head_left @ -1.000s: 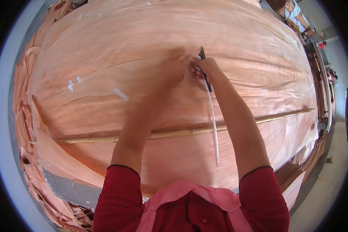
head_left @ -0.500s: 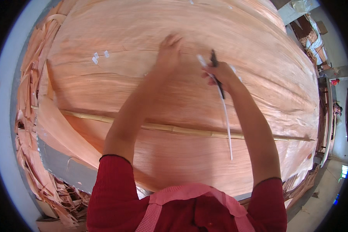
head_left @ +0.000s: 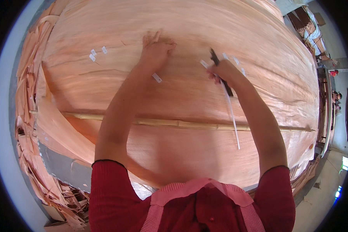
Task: The person prepares wood veneer by cutting strips with a blade, applying small pieces of tape to join or secure sections, and gathering wood scraps from the floor.
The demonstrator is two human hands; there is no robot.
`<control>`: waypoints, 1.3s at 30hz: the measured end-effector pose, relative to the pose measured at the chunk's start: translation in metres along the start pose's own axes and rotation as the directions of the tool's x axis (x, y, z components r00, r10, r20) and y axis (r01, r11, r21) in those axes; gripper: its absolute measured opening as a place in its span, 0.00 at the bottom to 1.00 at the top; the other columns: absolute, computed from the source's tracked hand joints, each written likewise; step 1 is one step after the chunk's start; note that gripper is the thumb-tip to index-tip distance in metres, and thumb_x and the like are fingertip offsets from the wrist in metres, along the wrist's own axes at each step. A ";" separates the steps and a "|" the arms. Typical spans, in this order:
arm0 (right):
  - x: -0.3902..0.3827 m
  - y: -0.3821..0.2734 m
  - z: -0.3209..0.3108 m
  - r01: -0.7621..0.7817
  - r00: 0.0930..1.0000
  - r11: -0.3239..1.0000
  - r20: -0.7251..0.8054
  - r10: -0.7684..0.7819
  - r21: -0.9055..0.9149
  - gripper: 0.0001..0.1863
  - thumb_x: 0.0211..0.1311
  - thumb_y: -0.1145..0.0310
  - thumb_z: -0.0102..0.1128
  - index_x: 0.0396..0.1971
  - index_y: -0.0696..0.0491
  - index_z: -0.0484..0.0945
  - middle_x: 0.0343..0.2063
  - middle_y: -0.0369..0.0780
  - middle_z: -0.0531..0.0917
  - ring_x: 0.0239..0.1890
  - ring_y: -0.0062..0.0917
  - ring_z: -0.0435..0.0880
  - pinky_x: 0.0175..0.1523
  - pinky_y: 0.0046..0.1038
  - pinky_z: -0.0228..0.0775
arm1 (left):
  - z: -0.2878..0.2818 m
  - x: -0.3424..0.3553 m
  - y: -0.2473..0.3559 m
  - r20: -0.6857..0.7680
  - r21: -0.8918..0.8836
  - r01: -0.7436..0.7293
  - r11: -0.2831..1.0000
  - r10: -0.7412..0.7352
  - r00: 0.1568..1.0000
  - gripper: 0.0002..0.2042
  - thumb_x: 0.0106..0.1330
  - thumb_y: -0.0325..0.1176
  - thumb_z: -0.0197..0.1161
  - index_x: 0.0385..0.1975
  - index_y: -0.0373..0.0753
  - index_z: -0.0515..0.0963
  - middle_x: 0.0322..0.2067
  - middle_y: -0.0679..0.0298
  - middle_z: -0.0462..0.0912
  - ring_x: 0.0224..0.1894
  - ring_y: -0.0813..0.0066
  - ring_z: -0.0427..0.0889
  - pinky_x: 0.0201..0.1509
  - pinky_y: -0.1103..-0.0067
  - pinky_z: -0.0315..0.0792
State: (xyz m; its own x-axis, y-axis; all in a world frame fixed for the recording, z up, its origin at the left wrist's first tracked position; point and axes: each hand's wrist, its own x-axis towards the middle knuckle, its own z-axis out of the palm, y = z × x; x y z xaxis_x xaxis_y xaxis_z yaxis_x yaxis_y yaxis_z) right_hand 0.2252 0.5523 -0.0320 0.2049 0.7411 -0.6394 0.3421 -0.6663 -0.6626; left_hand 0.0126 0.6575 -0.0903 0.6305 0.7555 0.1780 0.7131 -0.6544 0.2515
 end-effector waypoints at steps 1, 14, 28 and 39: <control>-0.008 0.017 -0.005 -0.045 0.999 0.991 0.018 0.043 0.122 0.07 0.51 0.72 0.56 0.20 0.59 0.75 0.14 0.41 0.76 0.13 0.23 0.72 0.18 0.25 0.66 | -0.002 0.001 0.016 0.050 0.034 -0.053 0.998 0.051 0.997 0.16 0.56 0.31 0.50 0.45 0.49 0.74 0.52 0.69 0.70 0.63 0.68 0.53 0.62 0.53 0.40; -0.047 0.077 -0.041 0.119 0.757 0.483 -0.236 -0.610 -0.868 0.09 0.50 0.70 0.52 0.26 0.61 0.76 0.17 0.50 0.78 0.23 0.39 0.79 0.29 0.37 0.69 | 0.024 -0.026 0.132 0.065 0.016 -0.178 0.984 0.177 0.982 0.15 0.57 0.35 0.51 0.44 0.39 0.72 0.50 0.59 0.69 0.54 0.59 0.65 0.58 0.57 0.52; -0.361 0.228 0.074 0.021 0.987 1.000 0.161 -0.022 0.008 0.17 0.49 0.71 0.62 0.41 0.60 0.75 0.25 0.39 0.79 0.20 0.18 0.76 0.19 0.18 0.70 | -0.148 -0.332 -0.145 -0.176 -0.471 0.880 0.057 -0.984 -0.030 0.23 0.60 0.36 0.49 0.55 0.35 0.61 0.49 0.49 0.70 0.46 0.57 0.75 0.47 0.68 0.68; -0.366 0.359 0.154 0.548 0.745 0.608 0.005 -0.667 -0.574 0.34 0.47 0.85 0.48 0.58 0.46 0.60 0.22 0.37 0.78 0.19 0.18 0.74 0.24 0.21 0.67 | -0.078 -0.588 -0.155 0.232 -0.872 -0.485 -0.075 -0.934 -0.271 0.15 0.52 0.21 0.52 0.42 0.32 0.69 0.32 0.61 0.73 0.28 0.74 0.74 0.27 0.81 0.70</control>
State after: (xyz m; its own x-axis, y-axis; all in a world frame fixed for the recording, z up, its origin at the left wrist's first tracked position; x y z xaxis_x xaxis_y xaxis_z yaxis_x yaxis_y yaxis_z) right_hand 0.1316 0.0294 -0.0961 -0.0802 0.9961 -0.0360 0.8469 0.0491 -0.5294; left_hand -0.4927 0.3175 -0.1600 -0.7663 0.3992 -0.5035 -0.6263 -0.2892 0.7239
